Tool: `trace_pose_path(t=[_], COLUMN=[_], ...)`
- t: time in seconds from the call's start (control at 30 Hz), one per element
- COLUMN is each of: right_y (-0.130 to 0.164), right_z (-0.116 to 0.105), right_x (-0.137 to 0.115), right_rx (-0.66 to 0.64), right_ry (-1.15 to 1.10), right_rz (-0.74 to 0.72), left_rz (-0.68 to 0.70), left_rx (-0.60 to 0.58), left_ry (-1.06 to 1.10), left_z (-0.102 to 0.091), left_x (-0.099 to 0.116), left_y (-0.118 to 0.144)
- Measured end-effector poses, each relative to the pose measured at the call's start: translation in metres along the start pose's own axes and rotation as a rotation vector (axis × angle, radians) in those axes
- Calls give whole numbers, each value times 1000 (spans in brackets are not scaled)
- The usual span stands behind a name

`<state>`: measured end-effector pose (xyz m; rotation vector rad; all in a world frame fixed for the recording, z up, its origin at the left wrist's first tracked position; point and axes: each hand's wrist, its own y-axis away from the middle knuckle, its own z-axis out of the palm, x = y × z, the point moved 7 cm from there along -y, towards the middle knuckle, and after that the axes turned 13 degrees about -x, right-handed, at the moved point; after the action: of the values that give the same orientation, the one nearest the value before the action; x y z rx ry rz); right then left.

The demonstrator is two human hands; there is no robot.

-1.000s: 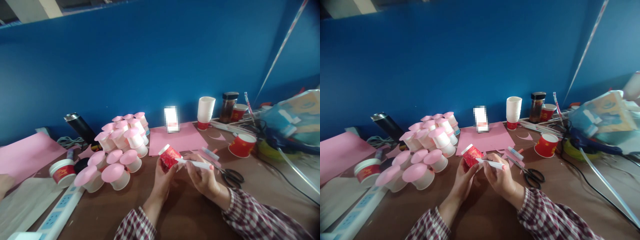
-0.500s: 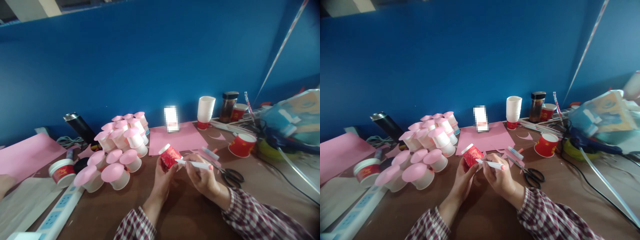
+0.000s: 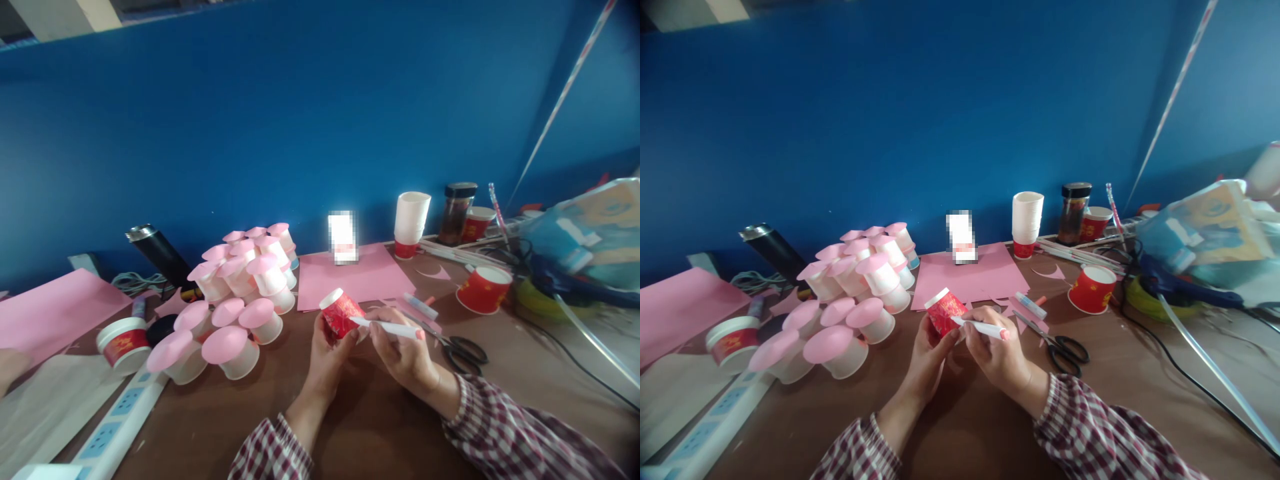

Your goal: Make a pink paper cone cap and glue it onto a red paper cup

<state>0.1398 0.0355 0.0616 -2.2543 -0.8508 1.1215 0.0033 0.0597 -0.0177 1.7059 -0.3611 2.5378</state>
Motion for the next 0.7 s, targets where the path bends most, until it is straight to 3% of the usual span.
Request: trace_pose_path(t=[0.7], right_y=[-2], right_z=[1], right_x=[0], right_rx=[-39], right_ry=[-37], right_rz=[34], left_rz=[-14], left_rx=[26], left_ry=[5], left_z=[1], left_x=[3], left_y=[0])
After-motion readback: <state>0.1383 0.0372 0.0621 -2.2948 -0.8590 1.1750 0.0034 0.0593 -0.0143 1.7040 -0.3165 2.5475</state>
